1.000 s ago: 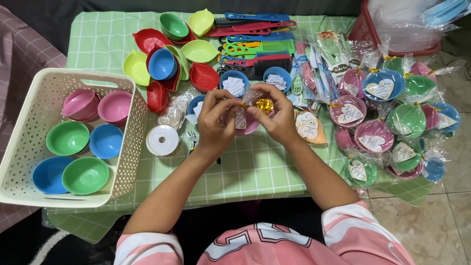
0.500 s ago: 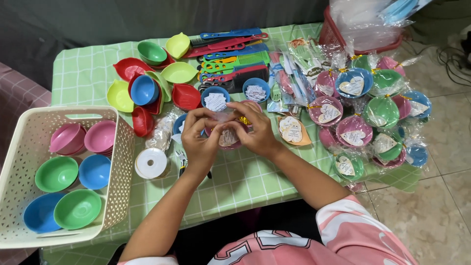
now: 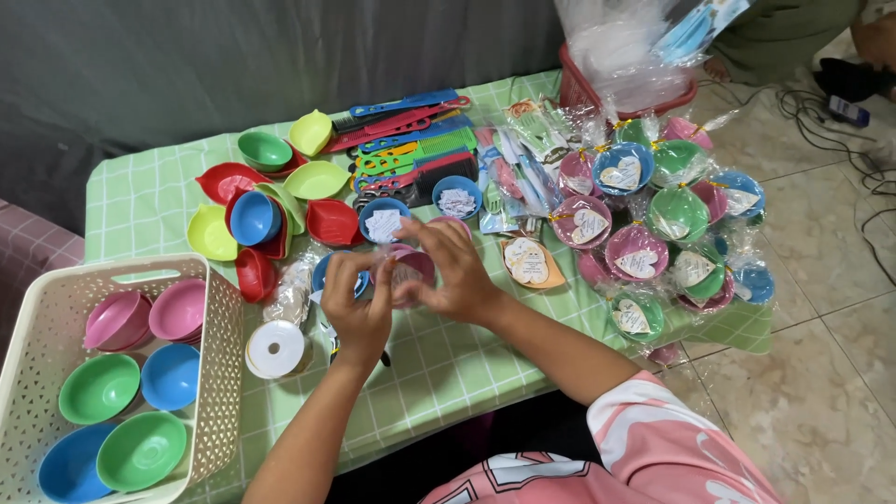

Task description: The person wraps small plastic bowls in clear plastic bags, inserts heart-shaped tags, and secures them with gold twist ties. They use pliers to cut the ties and place the finished packages on the table.

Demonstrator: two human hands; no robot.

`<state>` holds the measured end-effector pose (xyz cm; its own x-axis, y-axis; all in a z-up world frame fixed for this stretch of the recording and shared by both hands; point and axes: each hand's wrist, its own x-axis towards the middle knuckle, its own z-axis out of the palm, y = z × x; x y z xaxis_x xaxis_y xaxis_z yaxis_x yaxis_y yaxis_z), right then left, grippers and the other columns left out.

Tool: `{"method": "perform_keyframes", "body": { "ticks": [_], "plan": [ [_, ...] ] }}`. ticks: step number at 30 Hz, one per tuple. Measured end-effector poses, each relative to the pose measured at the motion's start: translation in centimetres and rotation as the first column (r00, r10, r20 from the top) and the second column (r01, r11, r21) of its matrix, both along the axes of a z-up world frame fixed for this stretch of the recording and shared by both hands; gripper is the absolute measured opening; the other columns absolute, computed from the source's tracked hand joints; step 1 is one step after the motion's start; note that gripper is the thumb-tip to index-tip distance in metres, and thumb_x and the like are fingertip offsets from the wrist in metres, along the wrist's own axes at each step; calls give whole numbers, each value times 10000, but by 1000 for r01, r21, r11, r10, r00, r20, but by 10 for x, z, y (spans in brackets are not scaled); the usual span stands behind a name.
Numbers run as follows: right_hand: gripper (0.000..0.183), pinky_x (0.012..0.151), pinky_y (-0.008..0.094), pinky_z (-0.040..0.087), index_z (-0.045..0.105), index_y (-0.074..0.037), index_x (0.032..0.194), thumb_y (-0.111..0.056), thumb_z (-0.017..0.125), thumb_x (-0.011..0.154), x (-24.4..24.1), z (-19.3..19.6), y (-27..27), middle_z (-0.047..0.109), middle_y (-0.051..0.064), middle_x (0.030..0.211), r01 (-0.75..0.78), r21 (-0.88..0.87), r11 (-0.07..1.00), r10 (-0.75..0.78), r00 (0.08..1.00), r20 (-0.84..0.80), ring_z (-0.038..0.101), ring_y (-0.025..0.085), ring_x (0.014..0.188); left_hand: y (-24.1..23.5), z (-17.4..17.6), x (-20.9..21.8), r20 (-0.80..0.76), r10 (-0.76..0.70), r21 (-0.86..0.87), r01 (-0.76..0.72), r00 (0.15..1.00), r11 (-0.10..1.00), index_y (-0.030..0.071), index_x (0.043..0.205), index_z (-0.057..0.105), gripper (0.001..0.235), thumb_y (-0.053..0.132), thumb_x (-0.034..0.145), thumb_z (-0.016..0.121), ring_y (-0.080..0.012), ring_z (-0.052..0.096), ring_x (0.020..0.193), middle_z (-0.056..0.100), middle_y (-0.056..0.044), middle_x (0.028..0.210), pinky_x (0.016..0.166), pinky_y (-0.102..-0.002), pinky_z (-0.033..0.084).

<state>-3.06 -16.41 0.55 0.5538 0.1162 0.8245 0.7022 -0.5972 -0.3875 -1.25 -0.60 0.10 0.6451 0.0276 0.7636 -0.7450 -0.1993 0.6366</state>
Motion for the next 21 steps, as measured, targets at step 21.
{"method": "perform_keyframes", "body": {
  "ticks": [21],
  "plan": [
    [811,1007,553,398,519,-66,1435,-374,823,748,-118,62,-97,621,252,1282,142,-232,962,-234,867,-439,598,408,1169,-16,-17,-9,-154,-182,338,224,971,914,64,1184,576,312,244,939,642,-356,551,1144,561,-141,1164,967,-482,445]
  ]
}}
